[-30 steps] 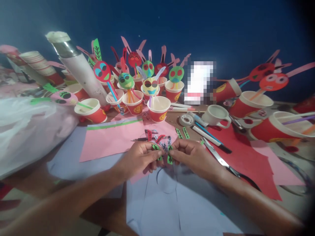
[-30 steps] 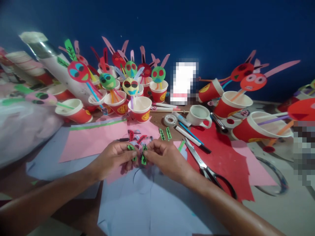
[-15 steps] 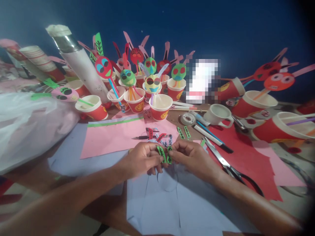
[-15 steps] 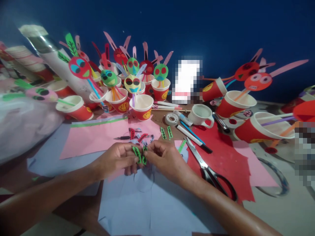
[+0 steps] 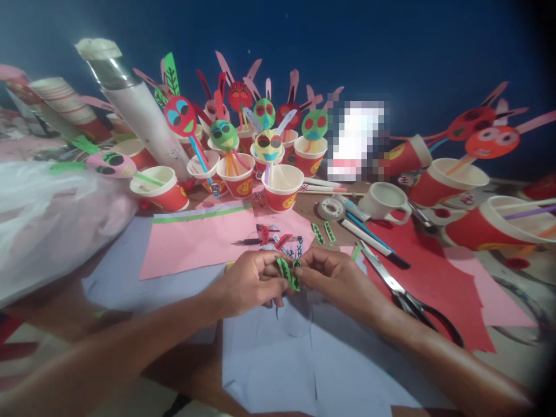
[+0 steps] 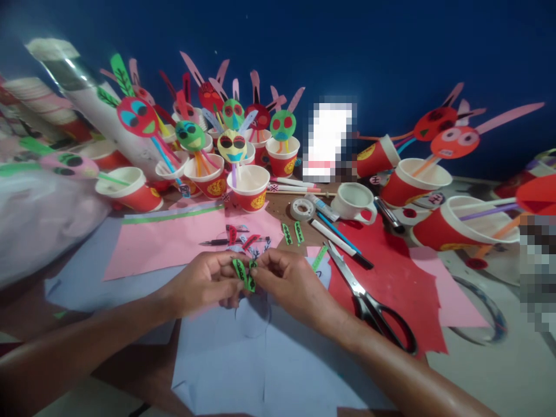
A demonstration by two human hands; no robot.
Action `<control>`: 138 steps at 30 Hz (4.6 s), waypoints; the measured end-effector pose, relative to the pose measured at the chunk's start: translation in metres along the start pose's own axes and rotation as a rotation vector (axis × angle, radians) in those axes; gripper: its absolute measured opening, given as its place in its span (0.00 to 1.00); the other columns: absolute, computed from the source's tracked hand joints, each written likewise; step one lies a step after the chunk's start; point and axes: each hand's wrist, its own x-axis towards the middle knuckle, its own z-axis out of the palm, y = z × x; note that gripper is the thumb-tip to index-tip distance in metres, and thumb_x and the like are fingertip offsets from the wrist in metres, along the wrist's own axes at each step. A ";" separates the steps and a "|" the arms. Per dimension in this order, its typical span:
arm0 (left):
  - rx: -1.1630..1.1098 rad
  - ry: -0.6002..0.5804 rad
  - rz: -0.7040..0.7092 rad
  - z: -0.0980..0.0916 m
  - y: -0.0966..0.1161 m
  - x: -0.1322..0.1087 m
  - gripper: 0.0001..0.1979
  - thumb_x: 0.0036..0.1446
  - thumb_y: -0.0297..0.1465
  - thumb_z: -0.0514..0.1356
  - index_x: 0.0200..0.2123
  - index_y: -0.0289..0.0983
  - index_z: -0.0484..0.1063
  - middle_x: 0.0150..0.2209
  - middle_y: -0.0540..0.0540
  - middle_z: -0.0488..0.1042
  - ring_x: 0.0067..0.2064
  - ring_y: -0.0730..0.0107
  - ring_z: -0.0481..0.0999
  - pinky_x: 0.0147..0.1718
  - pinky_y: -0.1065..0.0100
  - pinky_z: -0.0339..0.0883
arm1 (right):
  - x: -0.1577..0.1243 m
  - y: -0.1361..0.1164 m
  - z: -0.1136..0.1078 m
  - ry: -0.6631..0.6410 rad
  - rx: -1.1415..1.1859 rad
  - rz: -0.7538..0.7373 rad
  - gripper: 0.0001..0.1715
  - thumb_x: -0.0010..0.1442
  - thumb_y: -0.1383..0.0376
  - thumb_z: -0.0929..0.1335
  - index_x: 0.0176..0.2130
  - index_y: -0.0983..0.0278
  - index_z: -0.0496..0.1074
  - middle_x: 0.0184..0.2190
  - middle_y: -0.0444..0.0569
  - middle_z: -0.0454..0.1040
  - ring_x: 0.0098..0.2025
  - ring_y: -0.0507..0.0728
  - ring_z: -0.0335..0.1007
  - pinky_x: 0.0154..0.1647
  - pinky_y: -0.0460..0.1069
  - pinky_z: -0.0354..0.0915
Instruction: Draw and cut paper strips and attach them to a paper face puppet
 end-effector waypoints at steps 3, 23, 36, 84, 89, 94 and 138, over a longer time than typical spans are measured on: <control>-0.016 -0.005 -0.003 0.000 -0.001 0.000 0.18 0.50 0.27 0.60 0.46 0.34 0.68 0.27 0.50 0.74 0.23 0.77 0.72 0.22 0.73 0.63 | -0.001 -0.001 0.001 0.011 -0.004 0.013 0.10 0.55 0.64 0.65 0.24 0.64 0.64 0.19 0.39 0.64 0.20 0.46 0.55 0.20 0.43 0.51; 0.044 0.037 0.020 0.002 0.001 0.000 0.24 0.50 0.25 0.57 0.53 0.36 0.62 0.24 0.52 0.72 0.21 0.76 0.70 0.20 0.74 0.62 | -0.002 0.000 0.005 -0.011 0.028 0.043 0.09 0.56 0.64 0.65 0.25 0.64 0.66 0.19 0.39 0.63 0.21 0.47 0.56 0.20 0.43 0.51; -0.011 0.045 0.020 0.003 -0.002 0.001 0.22 0.51 0.25 0.57 0.51 0.36 0.61 0.25 0.52 0.71 0.22 0.75 0.70 0.21 0.73 0.61 | -0.001 0.002 0.004 0.050 -0.001 -0.028 0.11 0.57 0.63 0.65 0.25 0.64 0.67 0.22 0.41 0.68 0.25 0.49 0.62 0.26 0.45 0.56; 0.018 0.053 0.043 0.007 0.005 -0.001 0.23 0.50 0.27 0.60 0.50 0.35 0.62 0.26 0.52 0.71 0.22 0.76 0.69 0.21 0.73 0.63 | -0.001 0.002 0.009 0.124 0.037 -0.048 0.11 0.57 0.62 0.65 0.25 0.63 0.66 0.19 0.40 0.64 0.22 0.49 0.57 0.23 0.44 0.55; 0.026 0.072 0.031 0.006 0.006 0.000 0.24 0.49 0.26 0.60 0.51 0.34 0.62 0.25 0.52 0.71 0.21 0.76 0.69 0.20 0.73 0.62 | -0.001 0.001 0.010 0.143 -0.001 -0.070 0.11 0.56 0.63 0.65 0.24 0.63 0.66 0.18 0.40 0.65 0.22 0.49 0.58 0.22 0.44 0.55; 0.014 0.085 0.042 0.008 0.007 0.000 0.25 0.48 0.24 0.59 0.51 0.33 0.62 0.24 0.52 0.70 0.21 0.77 0.68 0.21 0.74 0.62 | -0.001 0.002 0.012 0.141 0.046 -0.062 0.10 0.56 0.64 0.65 0.24 0.63 0.66 0.19 0.40 0.65 0.22 0.49 0.58 0.22 0.44 0.55; -0.020 -0.023 0.045 0.010 0.005 -0.003 0.24 0.50 0.23 0.57 0.52 0.36 0.58 0.25 0.54 0.69 0.22 0.78 0.67 0.20 0.75 0.62 | -0.003 -0.007 0.011 0.113 0.114 0.000 0.04 0.52 0.66 0.66 0.27 0.64 0.69 0.21 0.41 0.67 0.23 0.48 0.61 0.23 0.44 0.58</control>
